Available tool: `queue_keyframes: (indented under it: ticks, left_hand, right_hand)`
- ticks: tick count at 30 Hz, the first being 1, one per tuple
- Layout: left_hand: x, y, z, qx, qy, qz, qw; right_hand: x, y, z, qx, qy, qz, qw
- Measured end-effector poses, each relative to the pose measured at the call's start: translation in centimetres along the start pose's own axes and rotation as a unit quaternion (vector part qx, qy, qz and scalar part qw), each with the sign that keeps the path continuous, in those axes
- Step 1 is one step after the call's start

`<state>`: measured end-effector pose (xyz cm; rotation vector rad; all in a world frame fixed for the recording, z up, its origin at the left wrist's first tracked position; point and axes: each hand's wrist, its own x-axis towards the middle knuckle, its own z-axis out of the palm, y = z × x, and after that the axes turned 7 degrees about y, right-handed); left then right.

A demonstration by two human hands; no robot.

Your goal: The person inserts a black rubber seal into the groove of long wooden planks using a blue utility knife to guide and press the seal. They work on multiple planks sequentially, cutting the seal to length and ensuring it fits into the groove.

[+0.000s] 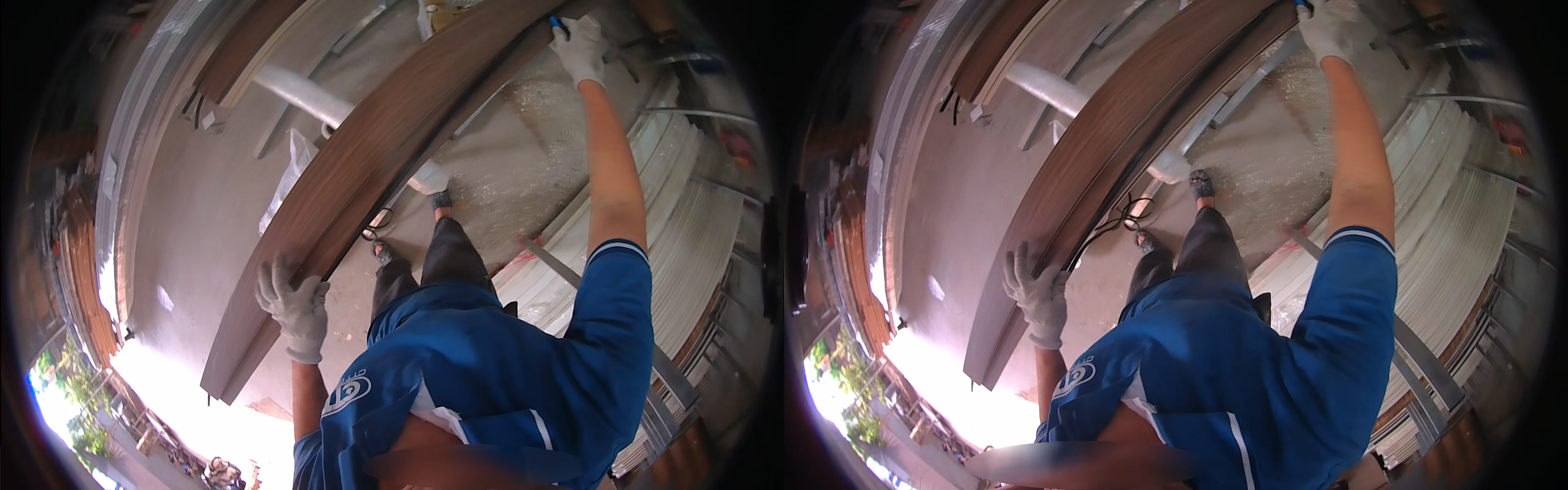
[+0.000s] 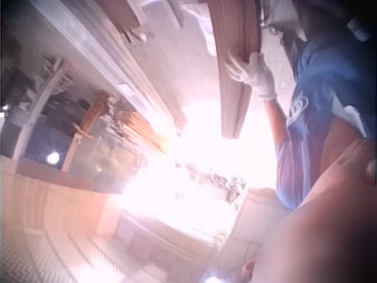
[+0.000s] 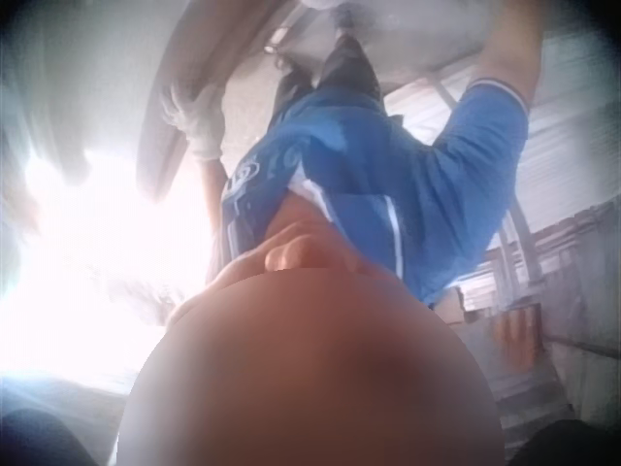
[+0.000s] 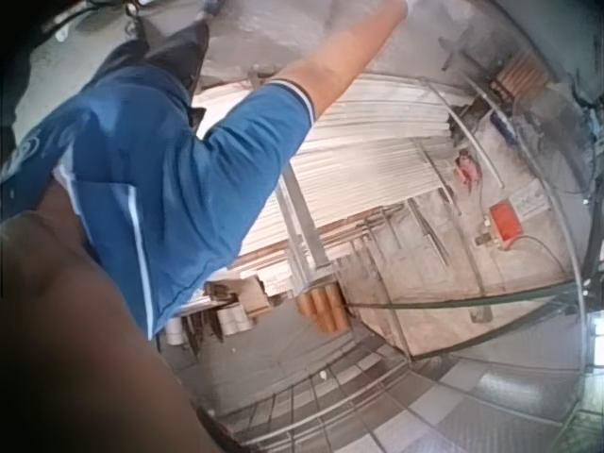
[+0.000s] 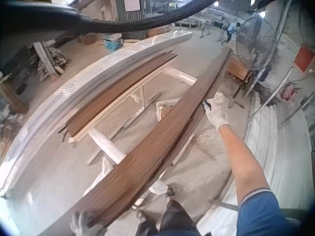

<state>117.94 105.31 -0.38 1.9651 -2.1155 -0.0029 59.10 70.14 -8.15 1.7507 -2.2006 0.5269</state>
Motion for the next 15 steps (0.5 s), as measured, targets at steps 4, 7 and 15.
queue_keyframes:
  ticks: [4,7,15]
  left_hand:
    - [1.6,-2.1,-0.6,-0.076,-0.065,0.024,0.995]
    - [2.5,-3.6,-0.6,-0.109,-0.104,0.035,0.988]
    - [4.1,-6.9,0.5,-0.195,-0.136,0.056,0.970]
  right_hand:
    - [-0.4,-1.3,-1.8,-0.013,0.002,0.039,0.999]
    - [0.3,-2.3,-2.6,-0.037,0.003,0.040,0.999]
    - [1.1,-2.9,-3.0,-0.061,-0.025,0.030,0.997]
